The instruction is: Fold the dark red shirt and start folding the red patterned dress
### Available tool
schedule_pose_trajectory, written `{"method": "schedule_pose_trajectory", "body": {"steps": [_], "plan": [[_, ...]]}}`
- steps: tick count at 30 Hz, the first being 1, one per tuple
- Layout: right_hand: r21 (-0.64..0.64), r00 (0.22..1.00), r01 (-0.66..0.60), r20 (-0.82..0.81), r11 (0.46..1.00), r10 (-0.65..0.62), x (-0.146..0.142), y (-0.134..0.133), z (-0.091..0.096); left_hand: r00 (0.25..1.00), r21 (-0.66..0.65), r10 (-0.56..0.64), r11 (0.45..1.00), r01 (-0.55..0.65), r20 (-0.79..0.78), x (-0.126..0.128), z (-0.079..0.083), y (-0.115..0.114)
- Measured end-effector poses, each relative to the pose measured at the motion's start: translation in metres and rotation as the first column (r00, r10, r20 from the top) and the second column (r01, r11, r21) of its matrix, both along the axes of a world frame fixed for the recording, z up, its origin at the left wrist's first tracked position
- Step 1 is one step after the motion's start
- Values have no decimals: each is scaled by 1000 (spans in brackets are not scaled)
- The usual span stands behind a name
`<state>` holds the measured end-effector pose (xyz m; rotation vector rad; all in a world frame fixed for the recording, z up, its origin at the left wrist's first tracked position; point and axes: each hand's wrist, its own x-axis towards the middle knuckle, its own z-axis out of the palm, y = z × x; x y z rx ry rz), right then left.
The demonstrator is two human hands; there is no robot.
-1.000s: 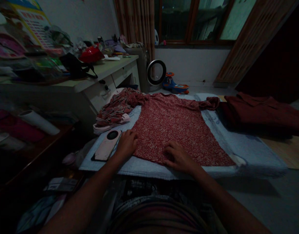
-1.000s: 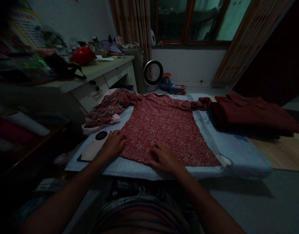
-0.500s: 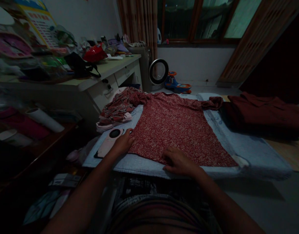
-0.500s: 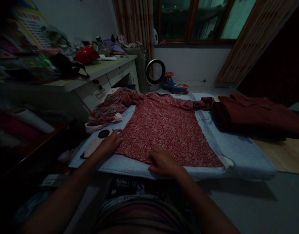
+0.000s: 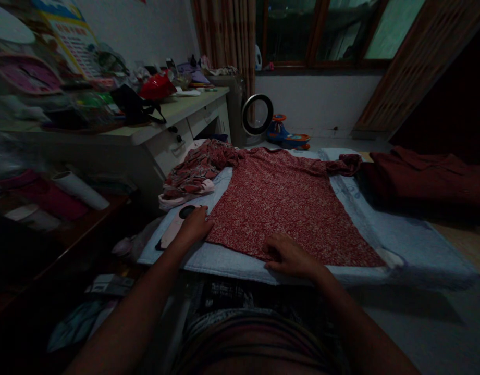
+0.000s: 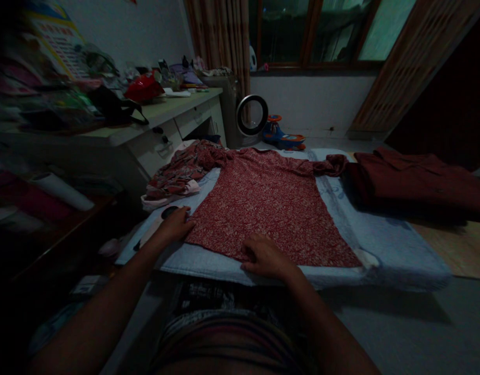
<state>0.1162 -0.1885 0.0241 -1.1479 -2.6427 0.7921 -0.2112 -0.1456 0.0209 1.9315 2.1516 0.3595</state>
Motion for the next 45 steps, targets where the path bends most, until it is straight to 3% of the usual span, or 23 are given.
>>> {"method": "schedule_pose_trajectory", "body": {"steps": [4, 7, 10, 12, 16, 18, 21, 24, 28, 37, 42, 45], "plan": [[-15, 999, -20, -33, 1000, 20, 3, 2, -4, 999, -144, 10, 989, -17, -53, 1, -1, 2], [-41, 998, -26, -64, 999, 24, 5, 3, -4, 1000, -131, -16, 991, 18, 21, 3, -3, 2], [-50, 996, -28, -89, 998, 23, 6, 4, -4, 985, -12, -37, 999, 40, 170, 7, -4, 1], [-52, 995, -35, -100, 998, 30, 6, 5, -5, 947, 29, -3, 1000, -7, 320, 9, -4, 0], [-58, 994, -44, -105, 997, 38, 7, 5, -6, 846, -93, 140, 990, -108, 515, 9, 4, -3], [-54, 994, -42, -104, 998, 36, 8, 5, -5, 814, -140, 128, 988, -57, 566, 6, 10, -7], [-64, 993, -45, -111, 997, 38, 8, 4, -3, 803, -138, -6, 984, 110, 595, 0, 19, -14], [-78, 993, -43, -113, 996, 34, 8, 4, -1, 846, -124, -153, 961, 249, 511, -6, 20, -19], [-76, 994, -52, -101, 996, 44, 8, 4, -1, 888, -74, -251, 951, 301, 386, -11, 10, -22], [-81, 985, -95, -152, 992, 82, 9, 3, 0, 943, -68, -257, 959, 276, 213, -14, 5, -45], [-56, 980, -100, -179, 993, 89, 11, 3, -3, 971, -204, -238, 952, 226, -34, -6, 7, -58], [-37, 979, -85, -187, 996, 76, 12, 1, -4, 955, -167, -188, 974, 152, -229, 2, 15, -63]]}}
